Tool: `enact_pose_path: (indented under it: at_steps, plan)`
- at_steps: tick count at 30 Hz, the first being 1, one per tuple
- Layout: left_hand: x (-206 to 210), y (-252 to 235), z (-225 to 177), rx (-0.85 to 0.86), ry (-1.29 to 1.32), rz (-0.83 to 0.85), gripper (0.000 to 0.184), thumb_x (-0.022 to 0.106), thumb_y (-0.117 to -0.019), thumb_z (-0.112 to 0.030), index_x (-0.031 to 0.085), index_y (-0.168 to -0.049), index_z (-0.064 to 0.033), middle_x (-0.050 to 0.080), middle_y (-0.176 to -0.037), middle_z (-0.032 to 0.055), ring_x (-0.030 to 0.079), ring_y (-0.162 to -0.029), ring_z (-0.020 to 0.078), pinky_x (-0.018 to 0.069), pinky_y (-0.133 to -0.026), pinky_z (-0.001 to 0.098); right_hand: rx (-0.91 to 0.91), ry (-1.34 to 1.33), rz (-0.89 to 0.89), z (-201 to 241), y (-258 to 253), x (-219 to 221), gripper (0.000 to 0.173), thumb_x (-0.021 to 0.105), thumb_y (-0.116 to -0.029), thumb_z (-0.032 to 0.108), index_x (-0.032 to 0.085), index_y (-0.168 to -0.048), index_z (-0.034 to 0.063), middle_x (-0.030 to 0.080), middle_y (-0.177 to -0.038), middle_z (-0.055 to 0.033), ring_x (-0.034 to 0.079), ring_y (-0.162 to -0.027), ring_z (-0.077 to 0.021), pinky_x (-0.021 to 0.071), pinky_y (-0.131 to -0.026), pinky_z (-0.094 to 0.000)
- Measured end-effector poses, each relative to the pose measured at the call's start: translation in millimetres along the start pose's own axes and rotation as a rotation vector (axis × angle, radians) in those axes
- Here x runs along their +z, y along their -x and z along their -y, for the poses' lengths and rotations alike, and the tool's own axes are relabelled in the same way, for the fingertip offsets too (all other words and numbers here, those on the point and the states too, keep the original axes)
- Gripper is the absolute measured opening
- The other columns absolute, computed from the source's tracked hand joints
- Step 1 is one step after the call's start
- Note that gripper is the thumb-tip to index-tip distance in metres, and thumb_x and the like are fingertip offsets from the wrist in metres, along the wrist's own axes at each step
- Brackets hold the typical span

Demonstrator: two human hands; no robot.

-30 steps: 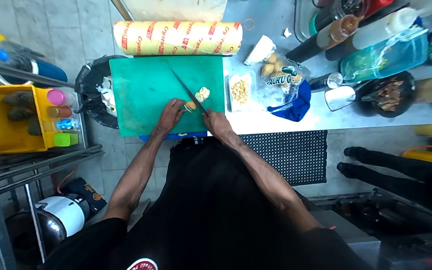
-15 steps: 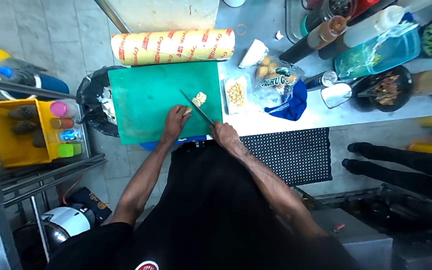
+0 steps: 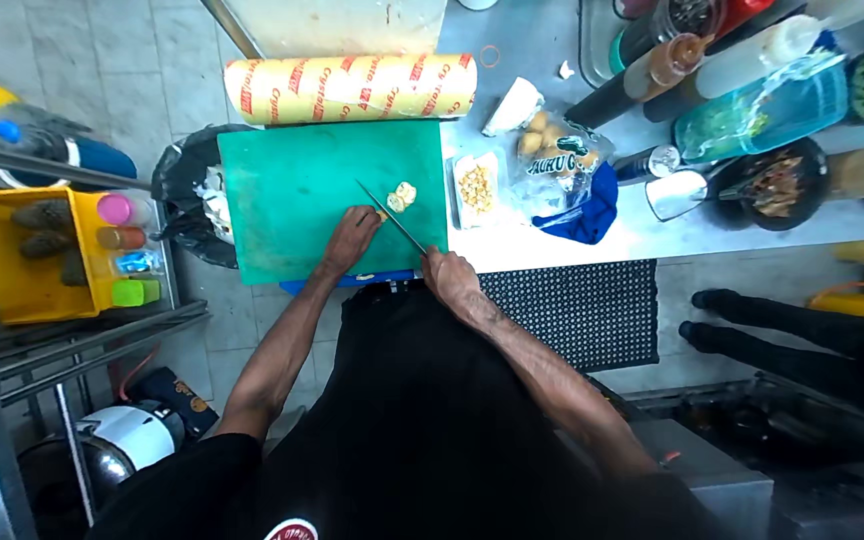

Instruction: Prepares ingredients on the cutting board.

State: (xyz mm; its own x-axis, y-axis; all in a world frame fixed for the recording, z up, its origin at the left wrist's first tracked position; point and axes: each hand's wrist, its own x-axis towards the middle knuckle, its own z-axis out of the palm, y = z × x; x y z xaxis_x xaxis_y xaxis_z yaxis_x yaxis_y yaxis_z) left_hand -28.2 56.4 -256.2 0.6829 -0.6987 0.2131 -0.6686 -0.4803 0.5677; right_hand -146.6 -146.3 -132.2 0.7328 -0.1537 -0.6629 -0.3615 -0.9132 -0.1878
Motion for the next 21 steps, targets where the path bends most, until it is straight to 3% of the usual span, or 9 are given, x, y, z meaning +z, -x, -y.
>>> enact_pose_path:
  at_steps: [2,6,9,11,15,18,21]
  plan:
    - [-3.2,-1.2,0.5,0.002,0.011,-0.002,0.024,0.053,-0.1073,-0.018,0.069,-0.108,0.0000,0.068,-0.115,0.0174,0.064,-0.114,0.0330,0.0511,-0.104,0.0435,0.014,-0.009,0.015,7.1,1.3,0.3,0.035,0.042,-0.1091,0.036,0.061,-0.121,0.0078,0.070,-0.098,-0.0205,0.072,-0.090,-0.0409,0.0582,-0.071,-0.0569]
    - [-16.6,0.6,-13.5,-0.020,0.032,0.072,0.026,0.053,-0.1068,-0.016,0.069,-0.122,-0.0026,0.065,-0.128,0.0172,0.061,-0.124,0.0340,0.0477,-0.110,0.0477,0.076,-0.075,0.012,13.1,-4.6,13.7,0.030,0.058,-0.1003,0.021,0.059,-0.126,0.0054,0.070,-0.102,-0.0215,0.071,-0.091,-0.0412,0.0589,-0.071,-0.0579]
    - [-5.0,-9.4,-3.7,-0.004,0.061,0.026,0.025,0.053,-0.1059,-0.015,0.070,-0.117,-0.0004,0.067,-0.120,0.0205,0.063,-0.117,0.0386,0.0500,-0.104,0.0521,0.045,-0.016,0.068,8.3,-7.2,7.7,0.033,0.050,-0.1045,0.020,0.056,-0.135,0.0072,0.069,-0.114,-0.0227,0.071,-0.101,-0.0411,0.0589,-0.079,-0.0573]
    - [-2.3,-7.2,-0.6,-0.015,0.055,0.003,0.024,0.053,-0.1051,-0.014,0.070,-0.114,0.0003,0.067,-0.117,0.0213,0.064,-0.115,0.0393,0.0510,-0.102,0.0533,0.045,0.032,0.106,12.7,2.7,-3.4,0.033,0.048,-0.1054,0.020,0.056,-0.134,0.0065,0.068,-0.116,-0.0228,0.071,-0.102,-0.0405,0.0592,-0.079,-0.0564]
    - [0.4,-3.1,1.5,0.008,0.049,-0.039,0.022,0.054,-0.1035,-0.011,0.070,-0.112,0.0016,0.066,-0.113,0.0228,0.064,-0.111,0.0409,0.0518,-0.098,0.0534,0.054,0.046,0.090,25.0,-13.1,7.3,0.030,0.047,-0.1057,0.016,0.056,-0.132,0.0052,0.070,-0.112,-0.0216,0.071,-0.101,-0.0390,0.0593,-0.079,-0.0545]
    - [1.9,0.4,-0.2,-0.013,0.043,-0.063,0.022,0.055,-0.1034,-0.009,0.071,-0.112,0.0030,0.067,-0.114,0.0229,0.064,-0.111,0.0417,0.0524,-0.098,0.0542,0.004,0.018,-0.032,30.5,-53.0,30.1,0.027,0.049,-0.1065,0.020,0.058,-0.129,0.0094,0.072,-0.099,-0.0195,0.073,-0.092,-0.0393,0.0595,-0.072,-0.0560]
    - [4.8,-1.1,1.7,0.001,0.047,-0.099,0.023,0.053,-0.1043,-0.010,0.071,-0.111,0.0023,0.068,-0.113,0.0222,0.065,-0.110,0.0407,0.0530,-0.098,0.0521,-0.040,0.030,-0.074,41.4,-56.5,13.9,0.025,0.051,-0.1062,0.022,0.057,-0.127,0.0109,0.071,-0.098,-0.0192,0.072,-0.089,-0.0399,0.0593,-0.066,-0.0560]
